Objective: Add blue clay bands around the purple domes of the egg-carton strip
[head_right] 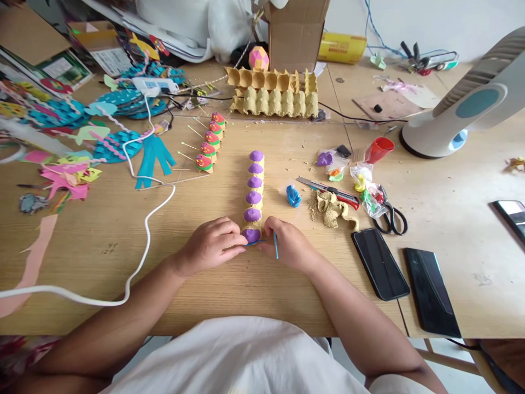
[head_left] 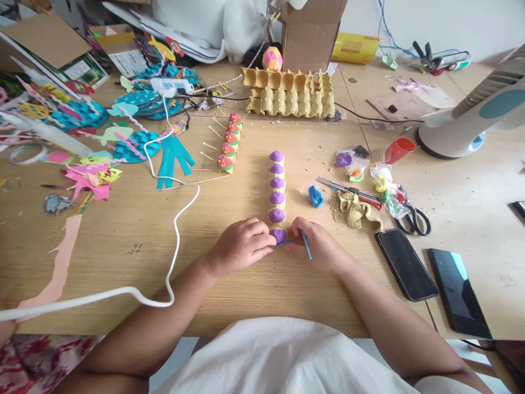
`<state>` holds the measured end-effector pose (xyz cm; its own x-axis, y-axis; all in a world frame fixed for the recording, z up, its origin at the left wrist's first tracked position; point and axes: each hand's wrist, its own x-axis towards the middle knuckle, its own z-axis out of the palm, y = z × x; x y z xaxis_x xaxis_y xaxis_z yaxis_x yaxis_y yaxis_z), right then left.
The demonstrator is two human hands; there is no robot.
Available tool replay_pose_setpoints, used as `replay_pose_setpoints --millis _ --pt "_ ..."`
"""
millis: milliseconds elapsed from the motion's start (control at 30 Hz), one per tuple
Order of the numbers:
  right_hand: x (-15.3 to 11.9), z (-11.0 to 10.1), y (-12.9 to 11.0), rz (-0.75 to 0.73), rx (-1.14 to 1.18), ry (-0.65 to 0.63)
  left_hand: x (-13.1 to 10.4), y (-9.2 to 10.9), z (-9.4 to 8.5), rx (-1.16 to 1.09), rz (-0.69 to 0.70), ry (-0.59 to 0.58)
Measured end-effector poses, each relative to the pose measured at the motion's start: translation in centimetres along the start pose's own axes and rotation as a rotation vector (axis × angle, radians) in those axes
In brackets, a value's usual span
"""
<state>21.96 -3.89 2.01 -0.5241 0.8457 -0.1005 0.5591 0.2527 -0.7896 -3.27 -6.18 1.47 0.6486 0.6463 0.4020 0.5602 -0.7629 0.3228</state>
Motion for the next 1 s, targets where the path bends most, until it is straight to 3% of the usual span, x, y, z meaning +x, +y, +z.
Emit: replay_pose_setpoints --millis 333,467,700,1000 --pt "0.1 1.0 0.2 0.035 0.215 -0.002 0.2 -0.2 0.1 -0.035 -0.046 0.004" --pt "0.2 1.3 0.6 0.066 0.409 -0.009 0.3 -0.3 -0.1 -0.124 -0.072 0.006" --pt "0.3 1.7 -0.2 0.185 0.871 0.012 0.6 -0.3 0.0 -0.214 -0.09 0.138" --pt "0.1 1.5 -1.3 0.326 1.056 -0.009 0.5 -0.2 0.2 -0.304 -0.167 0.245"
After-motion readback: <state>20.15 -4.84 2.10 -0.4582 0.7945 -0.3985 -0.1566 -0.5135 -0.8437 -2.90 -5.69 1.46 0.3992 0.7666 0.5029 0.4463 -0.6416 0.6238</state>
